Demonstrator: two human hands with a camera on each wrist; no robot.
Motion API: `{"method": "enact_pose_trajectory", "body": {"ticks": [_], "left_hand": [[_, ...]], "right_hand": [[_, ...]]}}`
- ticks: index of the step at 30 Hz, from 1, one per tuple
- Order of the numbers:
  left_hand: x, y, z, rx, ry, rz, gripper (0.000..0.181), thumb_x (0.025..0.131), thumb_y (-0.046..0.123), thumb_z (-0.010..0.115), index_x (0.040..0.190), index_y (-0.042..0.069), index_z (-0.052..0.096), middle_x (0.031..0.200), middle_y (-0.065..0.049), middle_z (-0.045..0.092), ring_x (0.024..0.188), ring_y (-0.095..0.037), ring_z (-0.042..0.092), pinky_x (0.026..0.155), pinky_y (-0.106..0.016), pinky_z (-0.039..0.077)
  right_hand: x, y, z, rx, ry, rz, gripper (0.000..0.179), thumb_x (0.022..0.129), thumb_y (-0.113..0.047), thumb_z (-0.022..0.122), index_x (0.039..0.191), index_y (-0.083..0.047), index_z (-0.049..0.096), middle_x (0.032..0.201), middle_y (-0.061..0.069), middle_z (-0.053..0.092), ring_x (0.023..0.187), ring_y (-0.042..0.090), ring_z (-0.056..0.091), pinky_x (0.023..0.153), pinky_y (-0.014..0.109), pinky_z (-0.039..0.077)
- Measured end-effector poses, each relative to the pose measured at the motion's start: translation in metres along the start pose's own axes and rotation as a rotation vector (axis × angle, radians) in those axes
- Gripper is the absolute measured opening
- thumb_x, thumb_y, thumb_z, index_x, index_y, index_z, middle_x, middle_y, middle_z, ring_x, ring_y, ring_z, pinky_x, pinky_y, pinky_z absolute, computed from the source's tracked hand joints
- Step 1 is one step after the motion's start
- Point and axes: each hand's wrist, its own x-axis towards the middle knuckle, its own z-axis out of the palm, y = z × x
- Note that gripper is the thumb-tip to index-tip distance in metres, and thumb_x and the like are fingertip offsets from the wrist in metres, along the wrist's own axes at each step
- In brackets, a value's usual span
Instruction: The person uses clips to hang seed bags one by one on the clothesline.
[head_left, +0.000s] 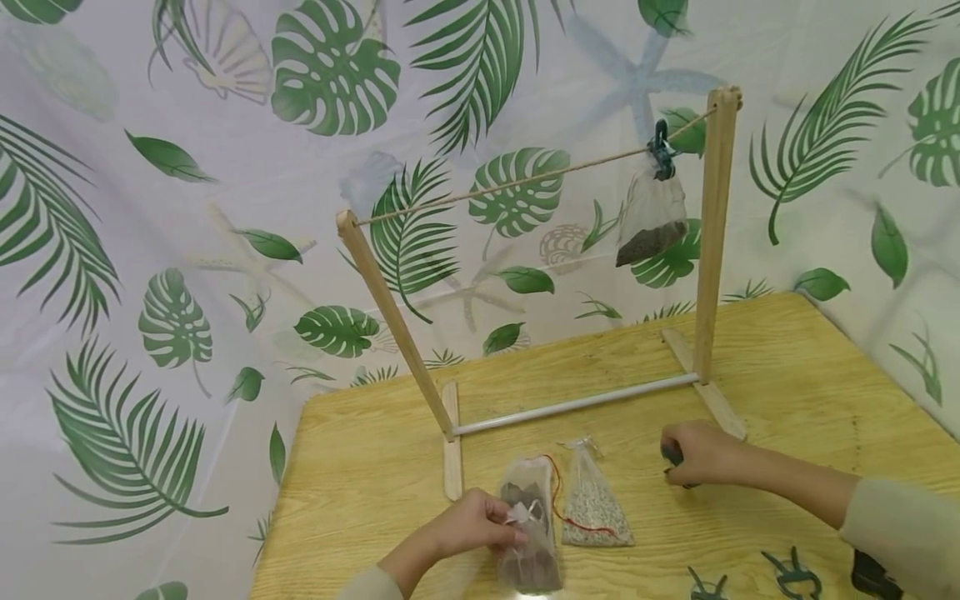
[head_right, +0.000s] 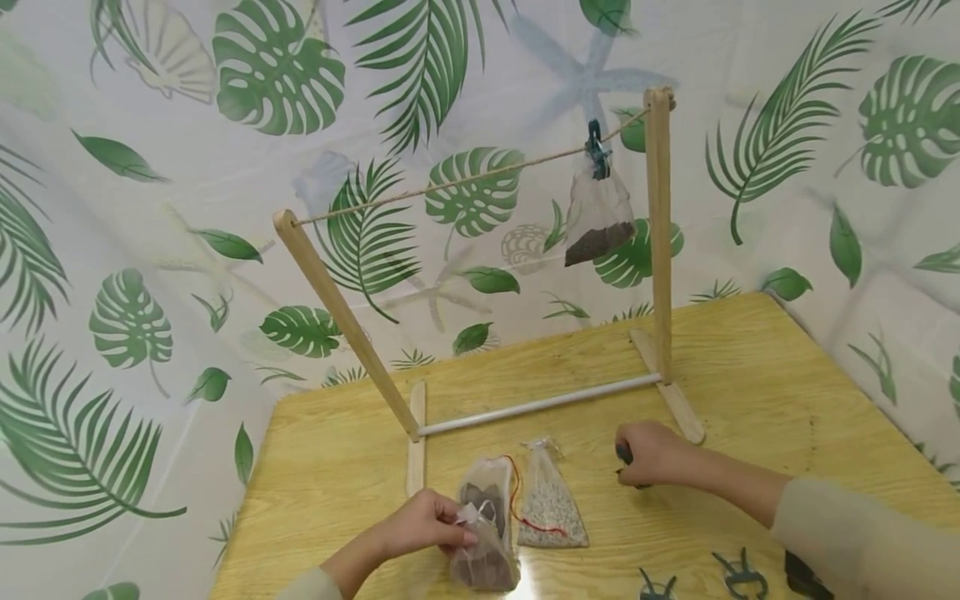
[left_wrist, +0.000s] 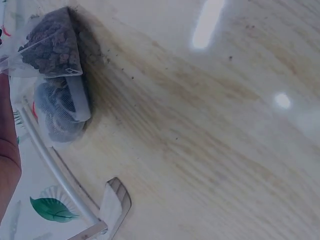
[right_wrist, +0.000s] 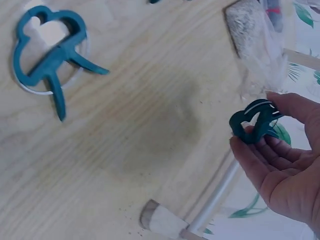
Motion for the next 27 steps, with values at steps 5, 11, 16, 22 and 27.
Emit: {"method": "enact_pose_trajectory", "body": {"ticks": [5,11,16,22,27], "left_hand": [[0.004,0.011,-0.007,0.037,-0.009,0.034,0.019,0.087,0.009,0.066,0.078,-0.008,0.068,0.076,-0.023,0.069,0.057,-0.006,0.059,0.059,-0.031,0.056],[0.01,0.023,-0.01,0.036,0.043,0.077,0.031,0.088,0.015,0.067,0.064,-0.002,0.056,0.06,-0.007,0.061,0.056,-0.008,0.055,0.053,-0.019,0.045],[0.016,0.029,-0.009,0.064,0.101,0.103,0.031,0.09,0.022,0.065,0.066,0.005,0.057,0.06,0.001,0.058,0.057,-0.006,0.056,0.055,-0.025,0.049],[0.025,0.049,-0.016,0.097,0.159,0.133,0.023,0.095,0.023,0.059,0.098,0.005,0.072,0.089,-0.008,0.072,0.075,-0.008,0.066,0.071,-0.035,0.056],[0.031,0.067,-0.023,0.121,0.222,0.214,0.022,0.096,0.019,0.057,0.1,0.003,0.071,0.096,-0.013,0.07,0.082,-0.015,0.068,0.072,-0.028,0.056]], "right_hand": [[0.002,-0.007,-0.013,0.038,0.014,-0.034,0.026,0.073,-0.014,0.077,0.081,-0.007,0.054,0.069,-0.002,0.053,0.058,0.007,0.046,0.05,0.023,0.041],[0.005,-0.014,-0.025,0.004,0.037,-0.084,0.03,0.069,-0.017,0.082,0.082,-0.008,0.057,0.073,-0.004,0.055,0.062,0.004,0.048,0.054,0.023,0.042],[0.007,-0.022,-0.035,-0.018,0.05,-0.127,0.025,0.071,-0.016,0.08,0.082,-0.009,0.058,0.073,-0.006,0.055,0.062,0.002,0.047,0.055,0.023,0.042],[0.01,-0.034,-0.054,0.036,0.055,-0.121,0.02,0.073,-0.009,0.073,0.086,-0.007,0.057,0.074,-0.003,0.055,0.062,0.005,0.046,0.054,0.023,0.041],[0.011,-0.044,-0.067,0.019,0.078,-0.162,0.024,0.076,-0.016,0.077,0.088,-0.007,0.058,0.075,-0.005,0.058,0.066,0.004,0.053,0.057,0.023,0.045]]}}
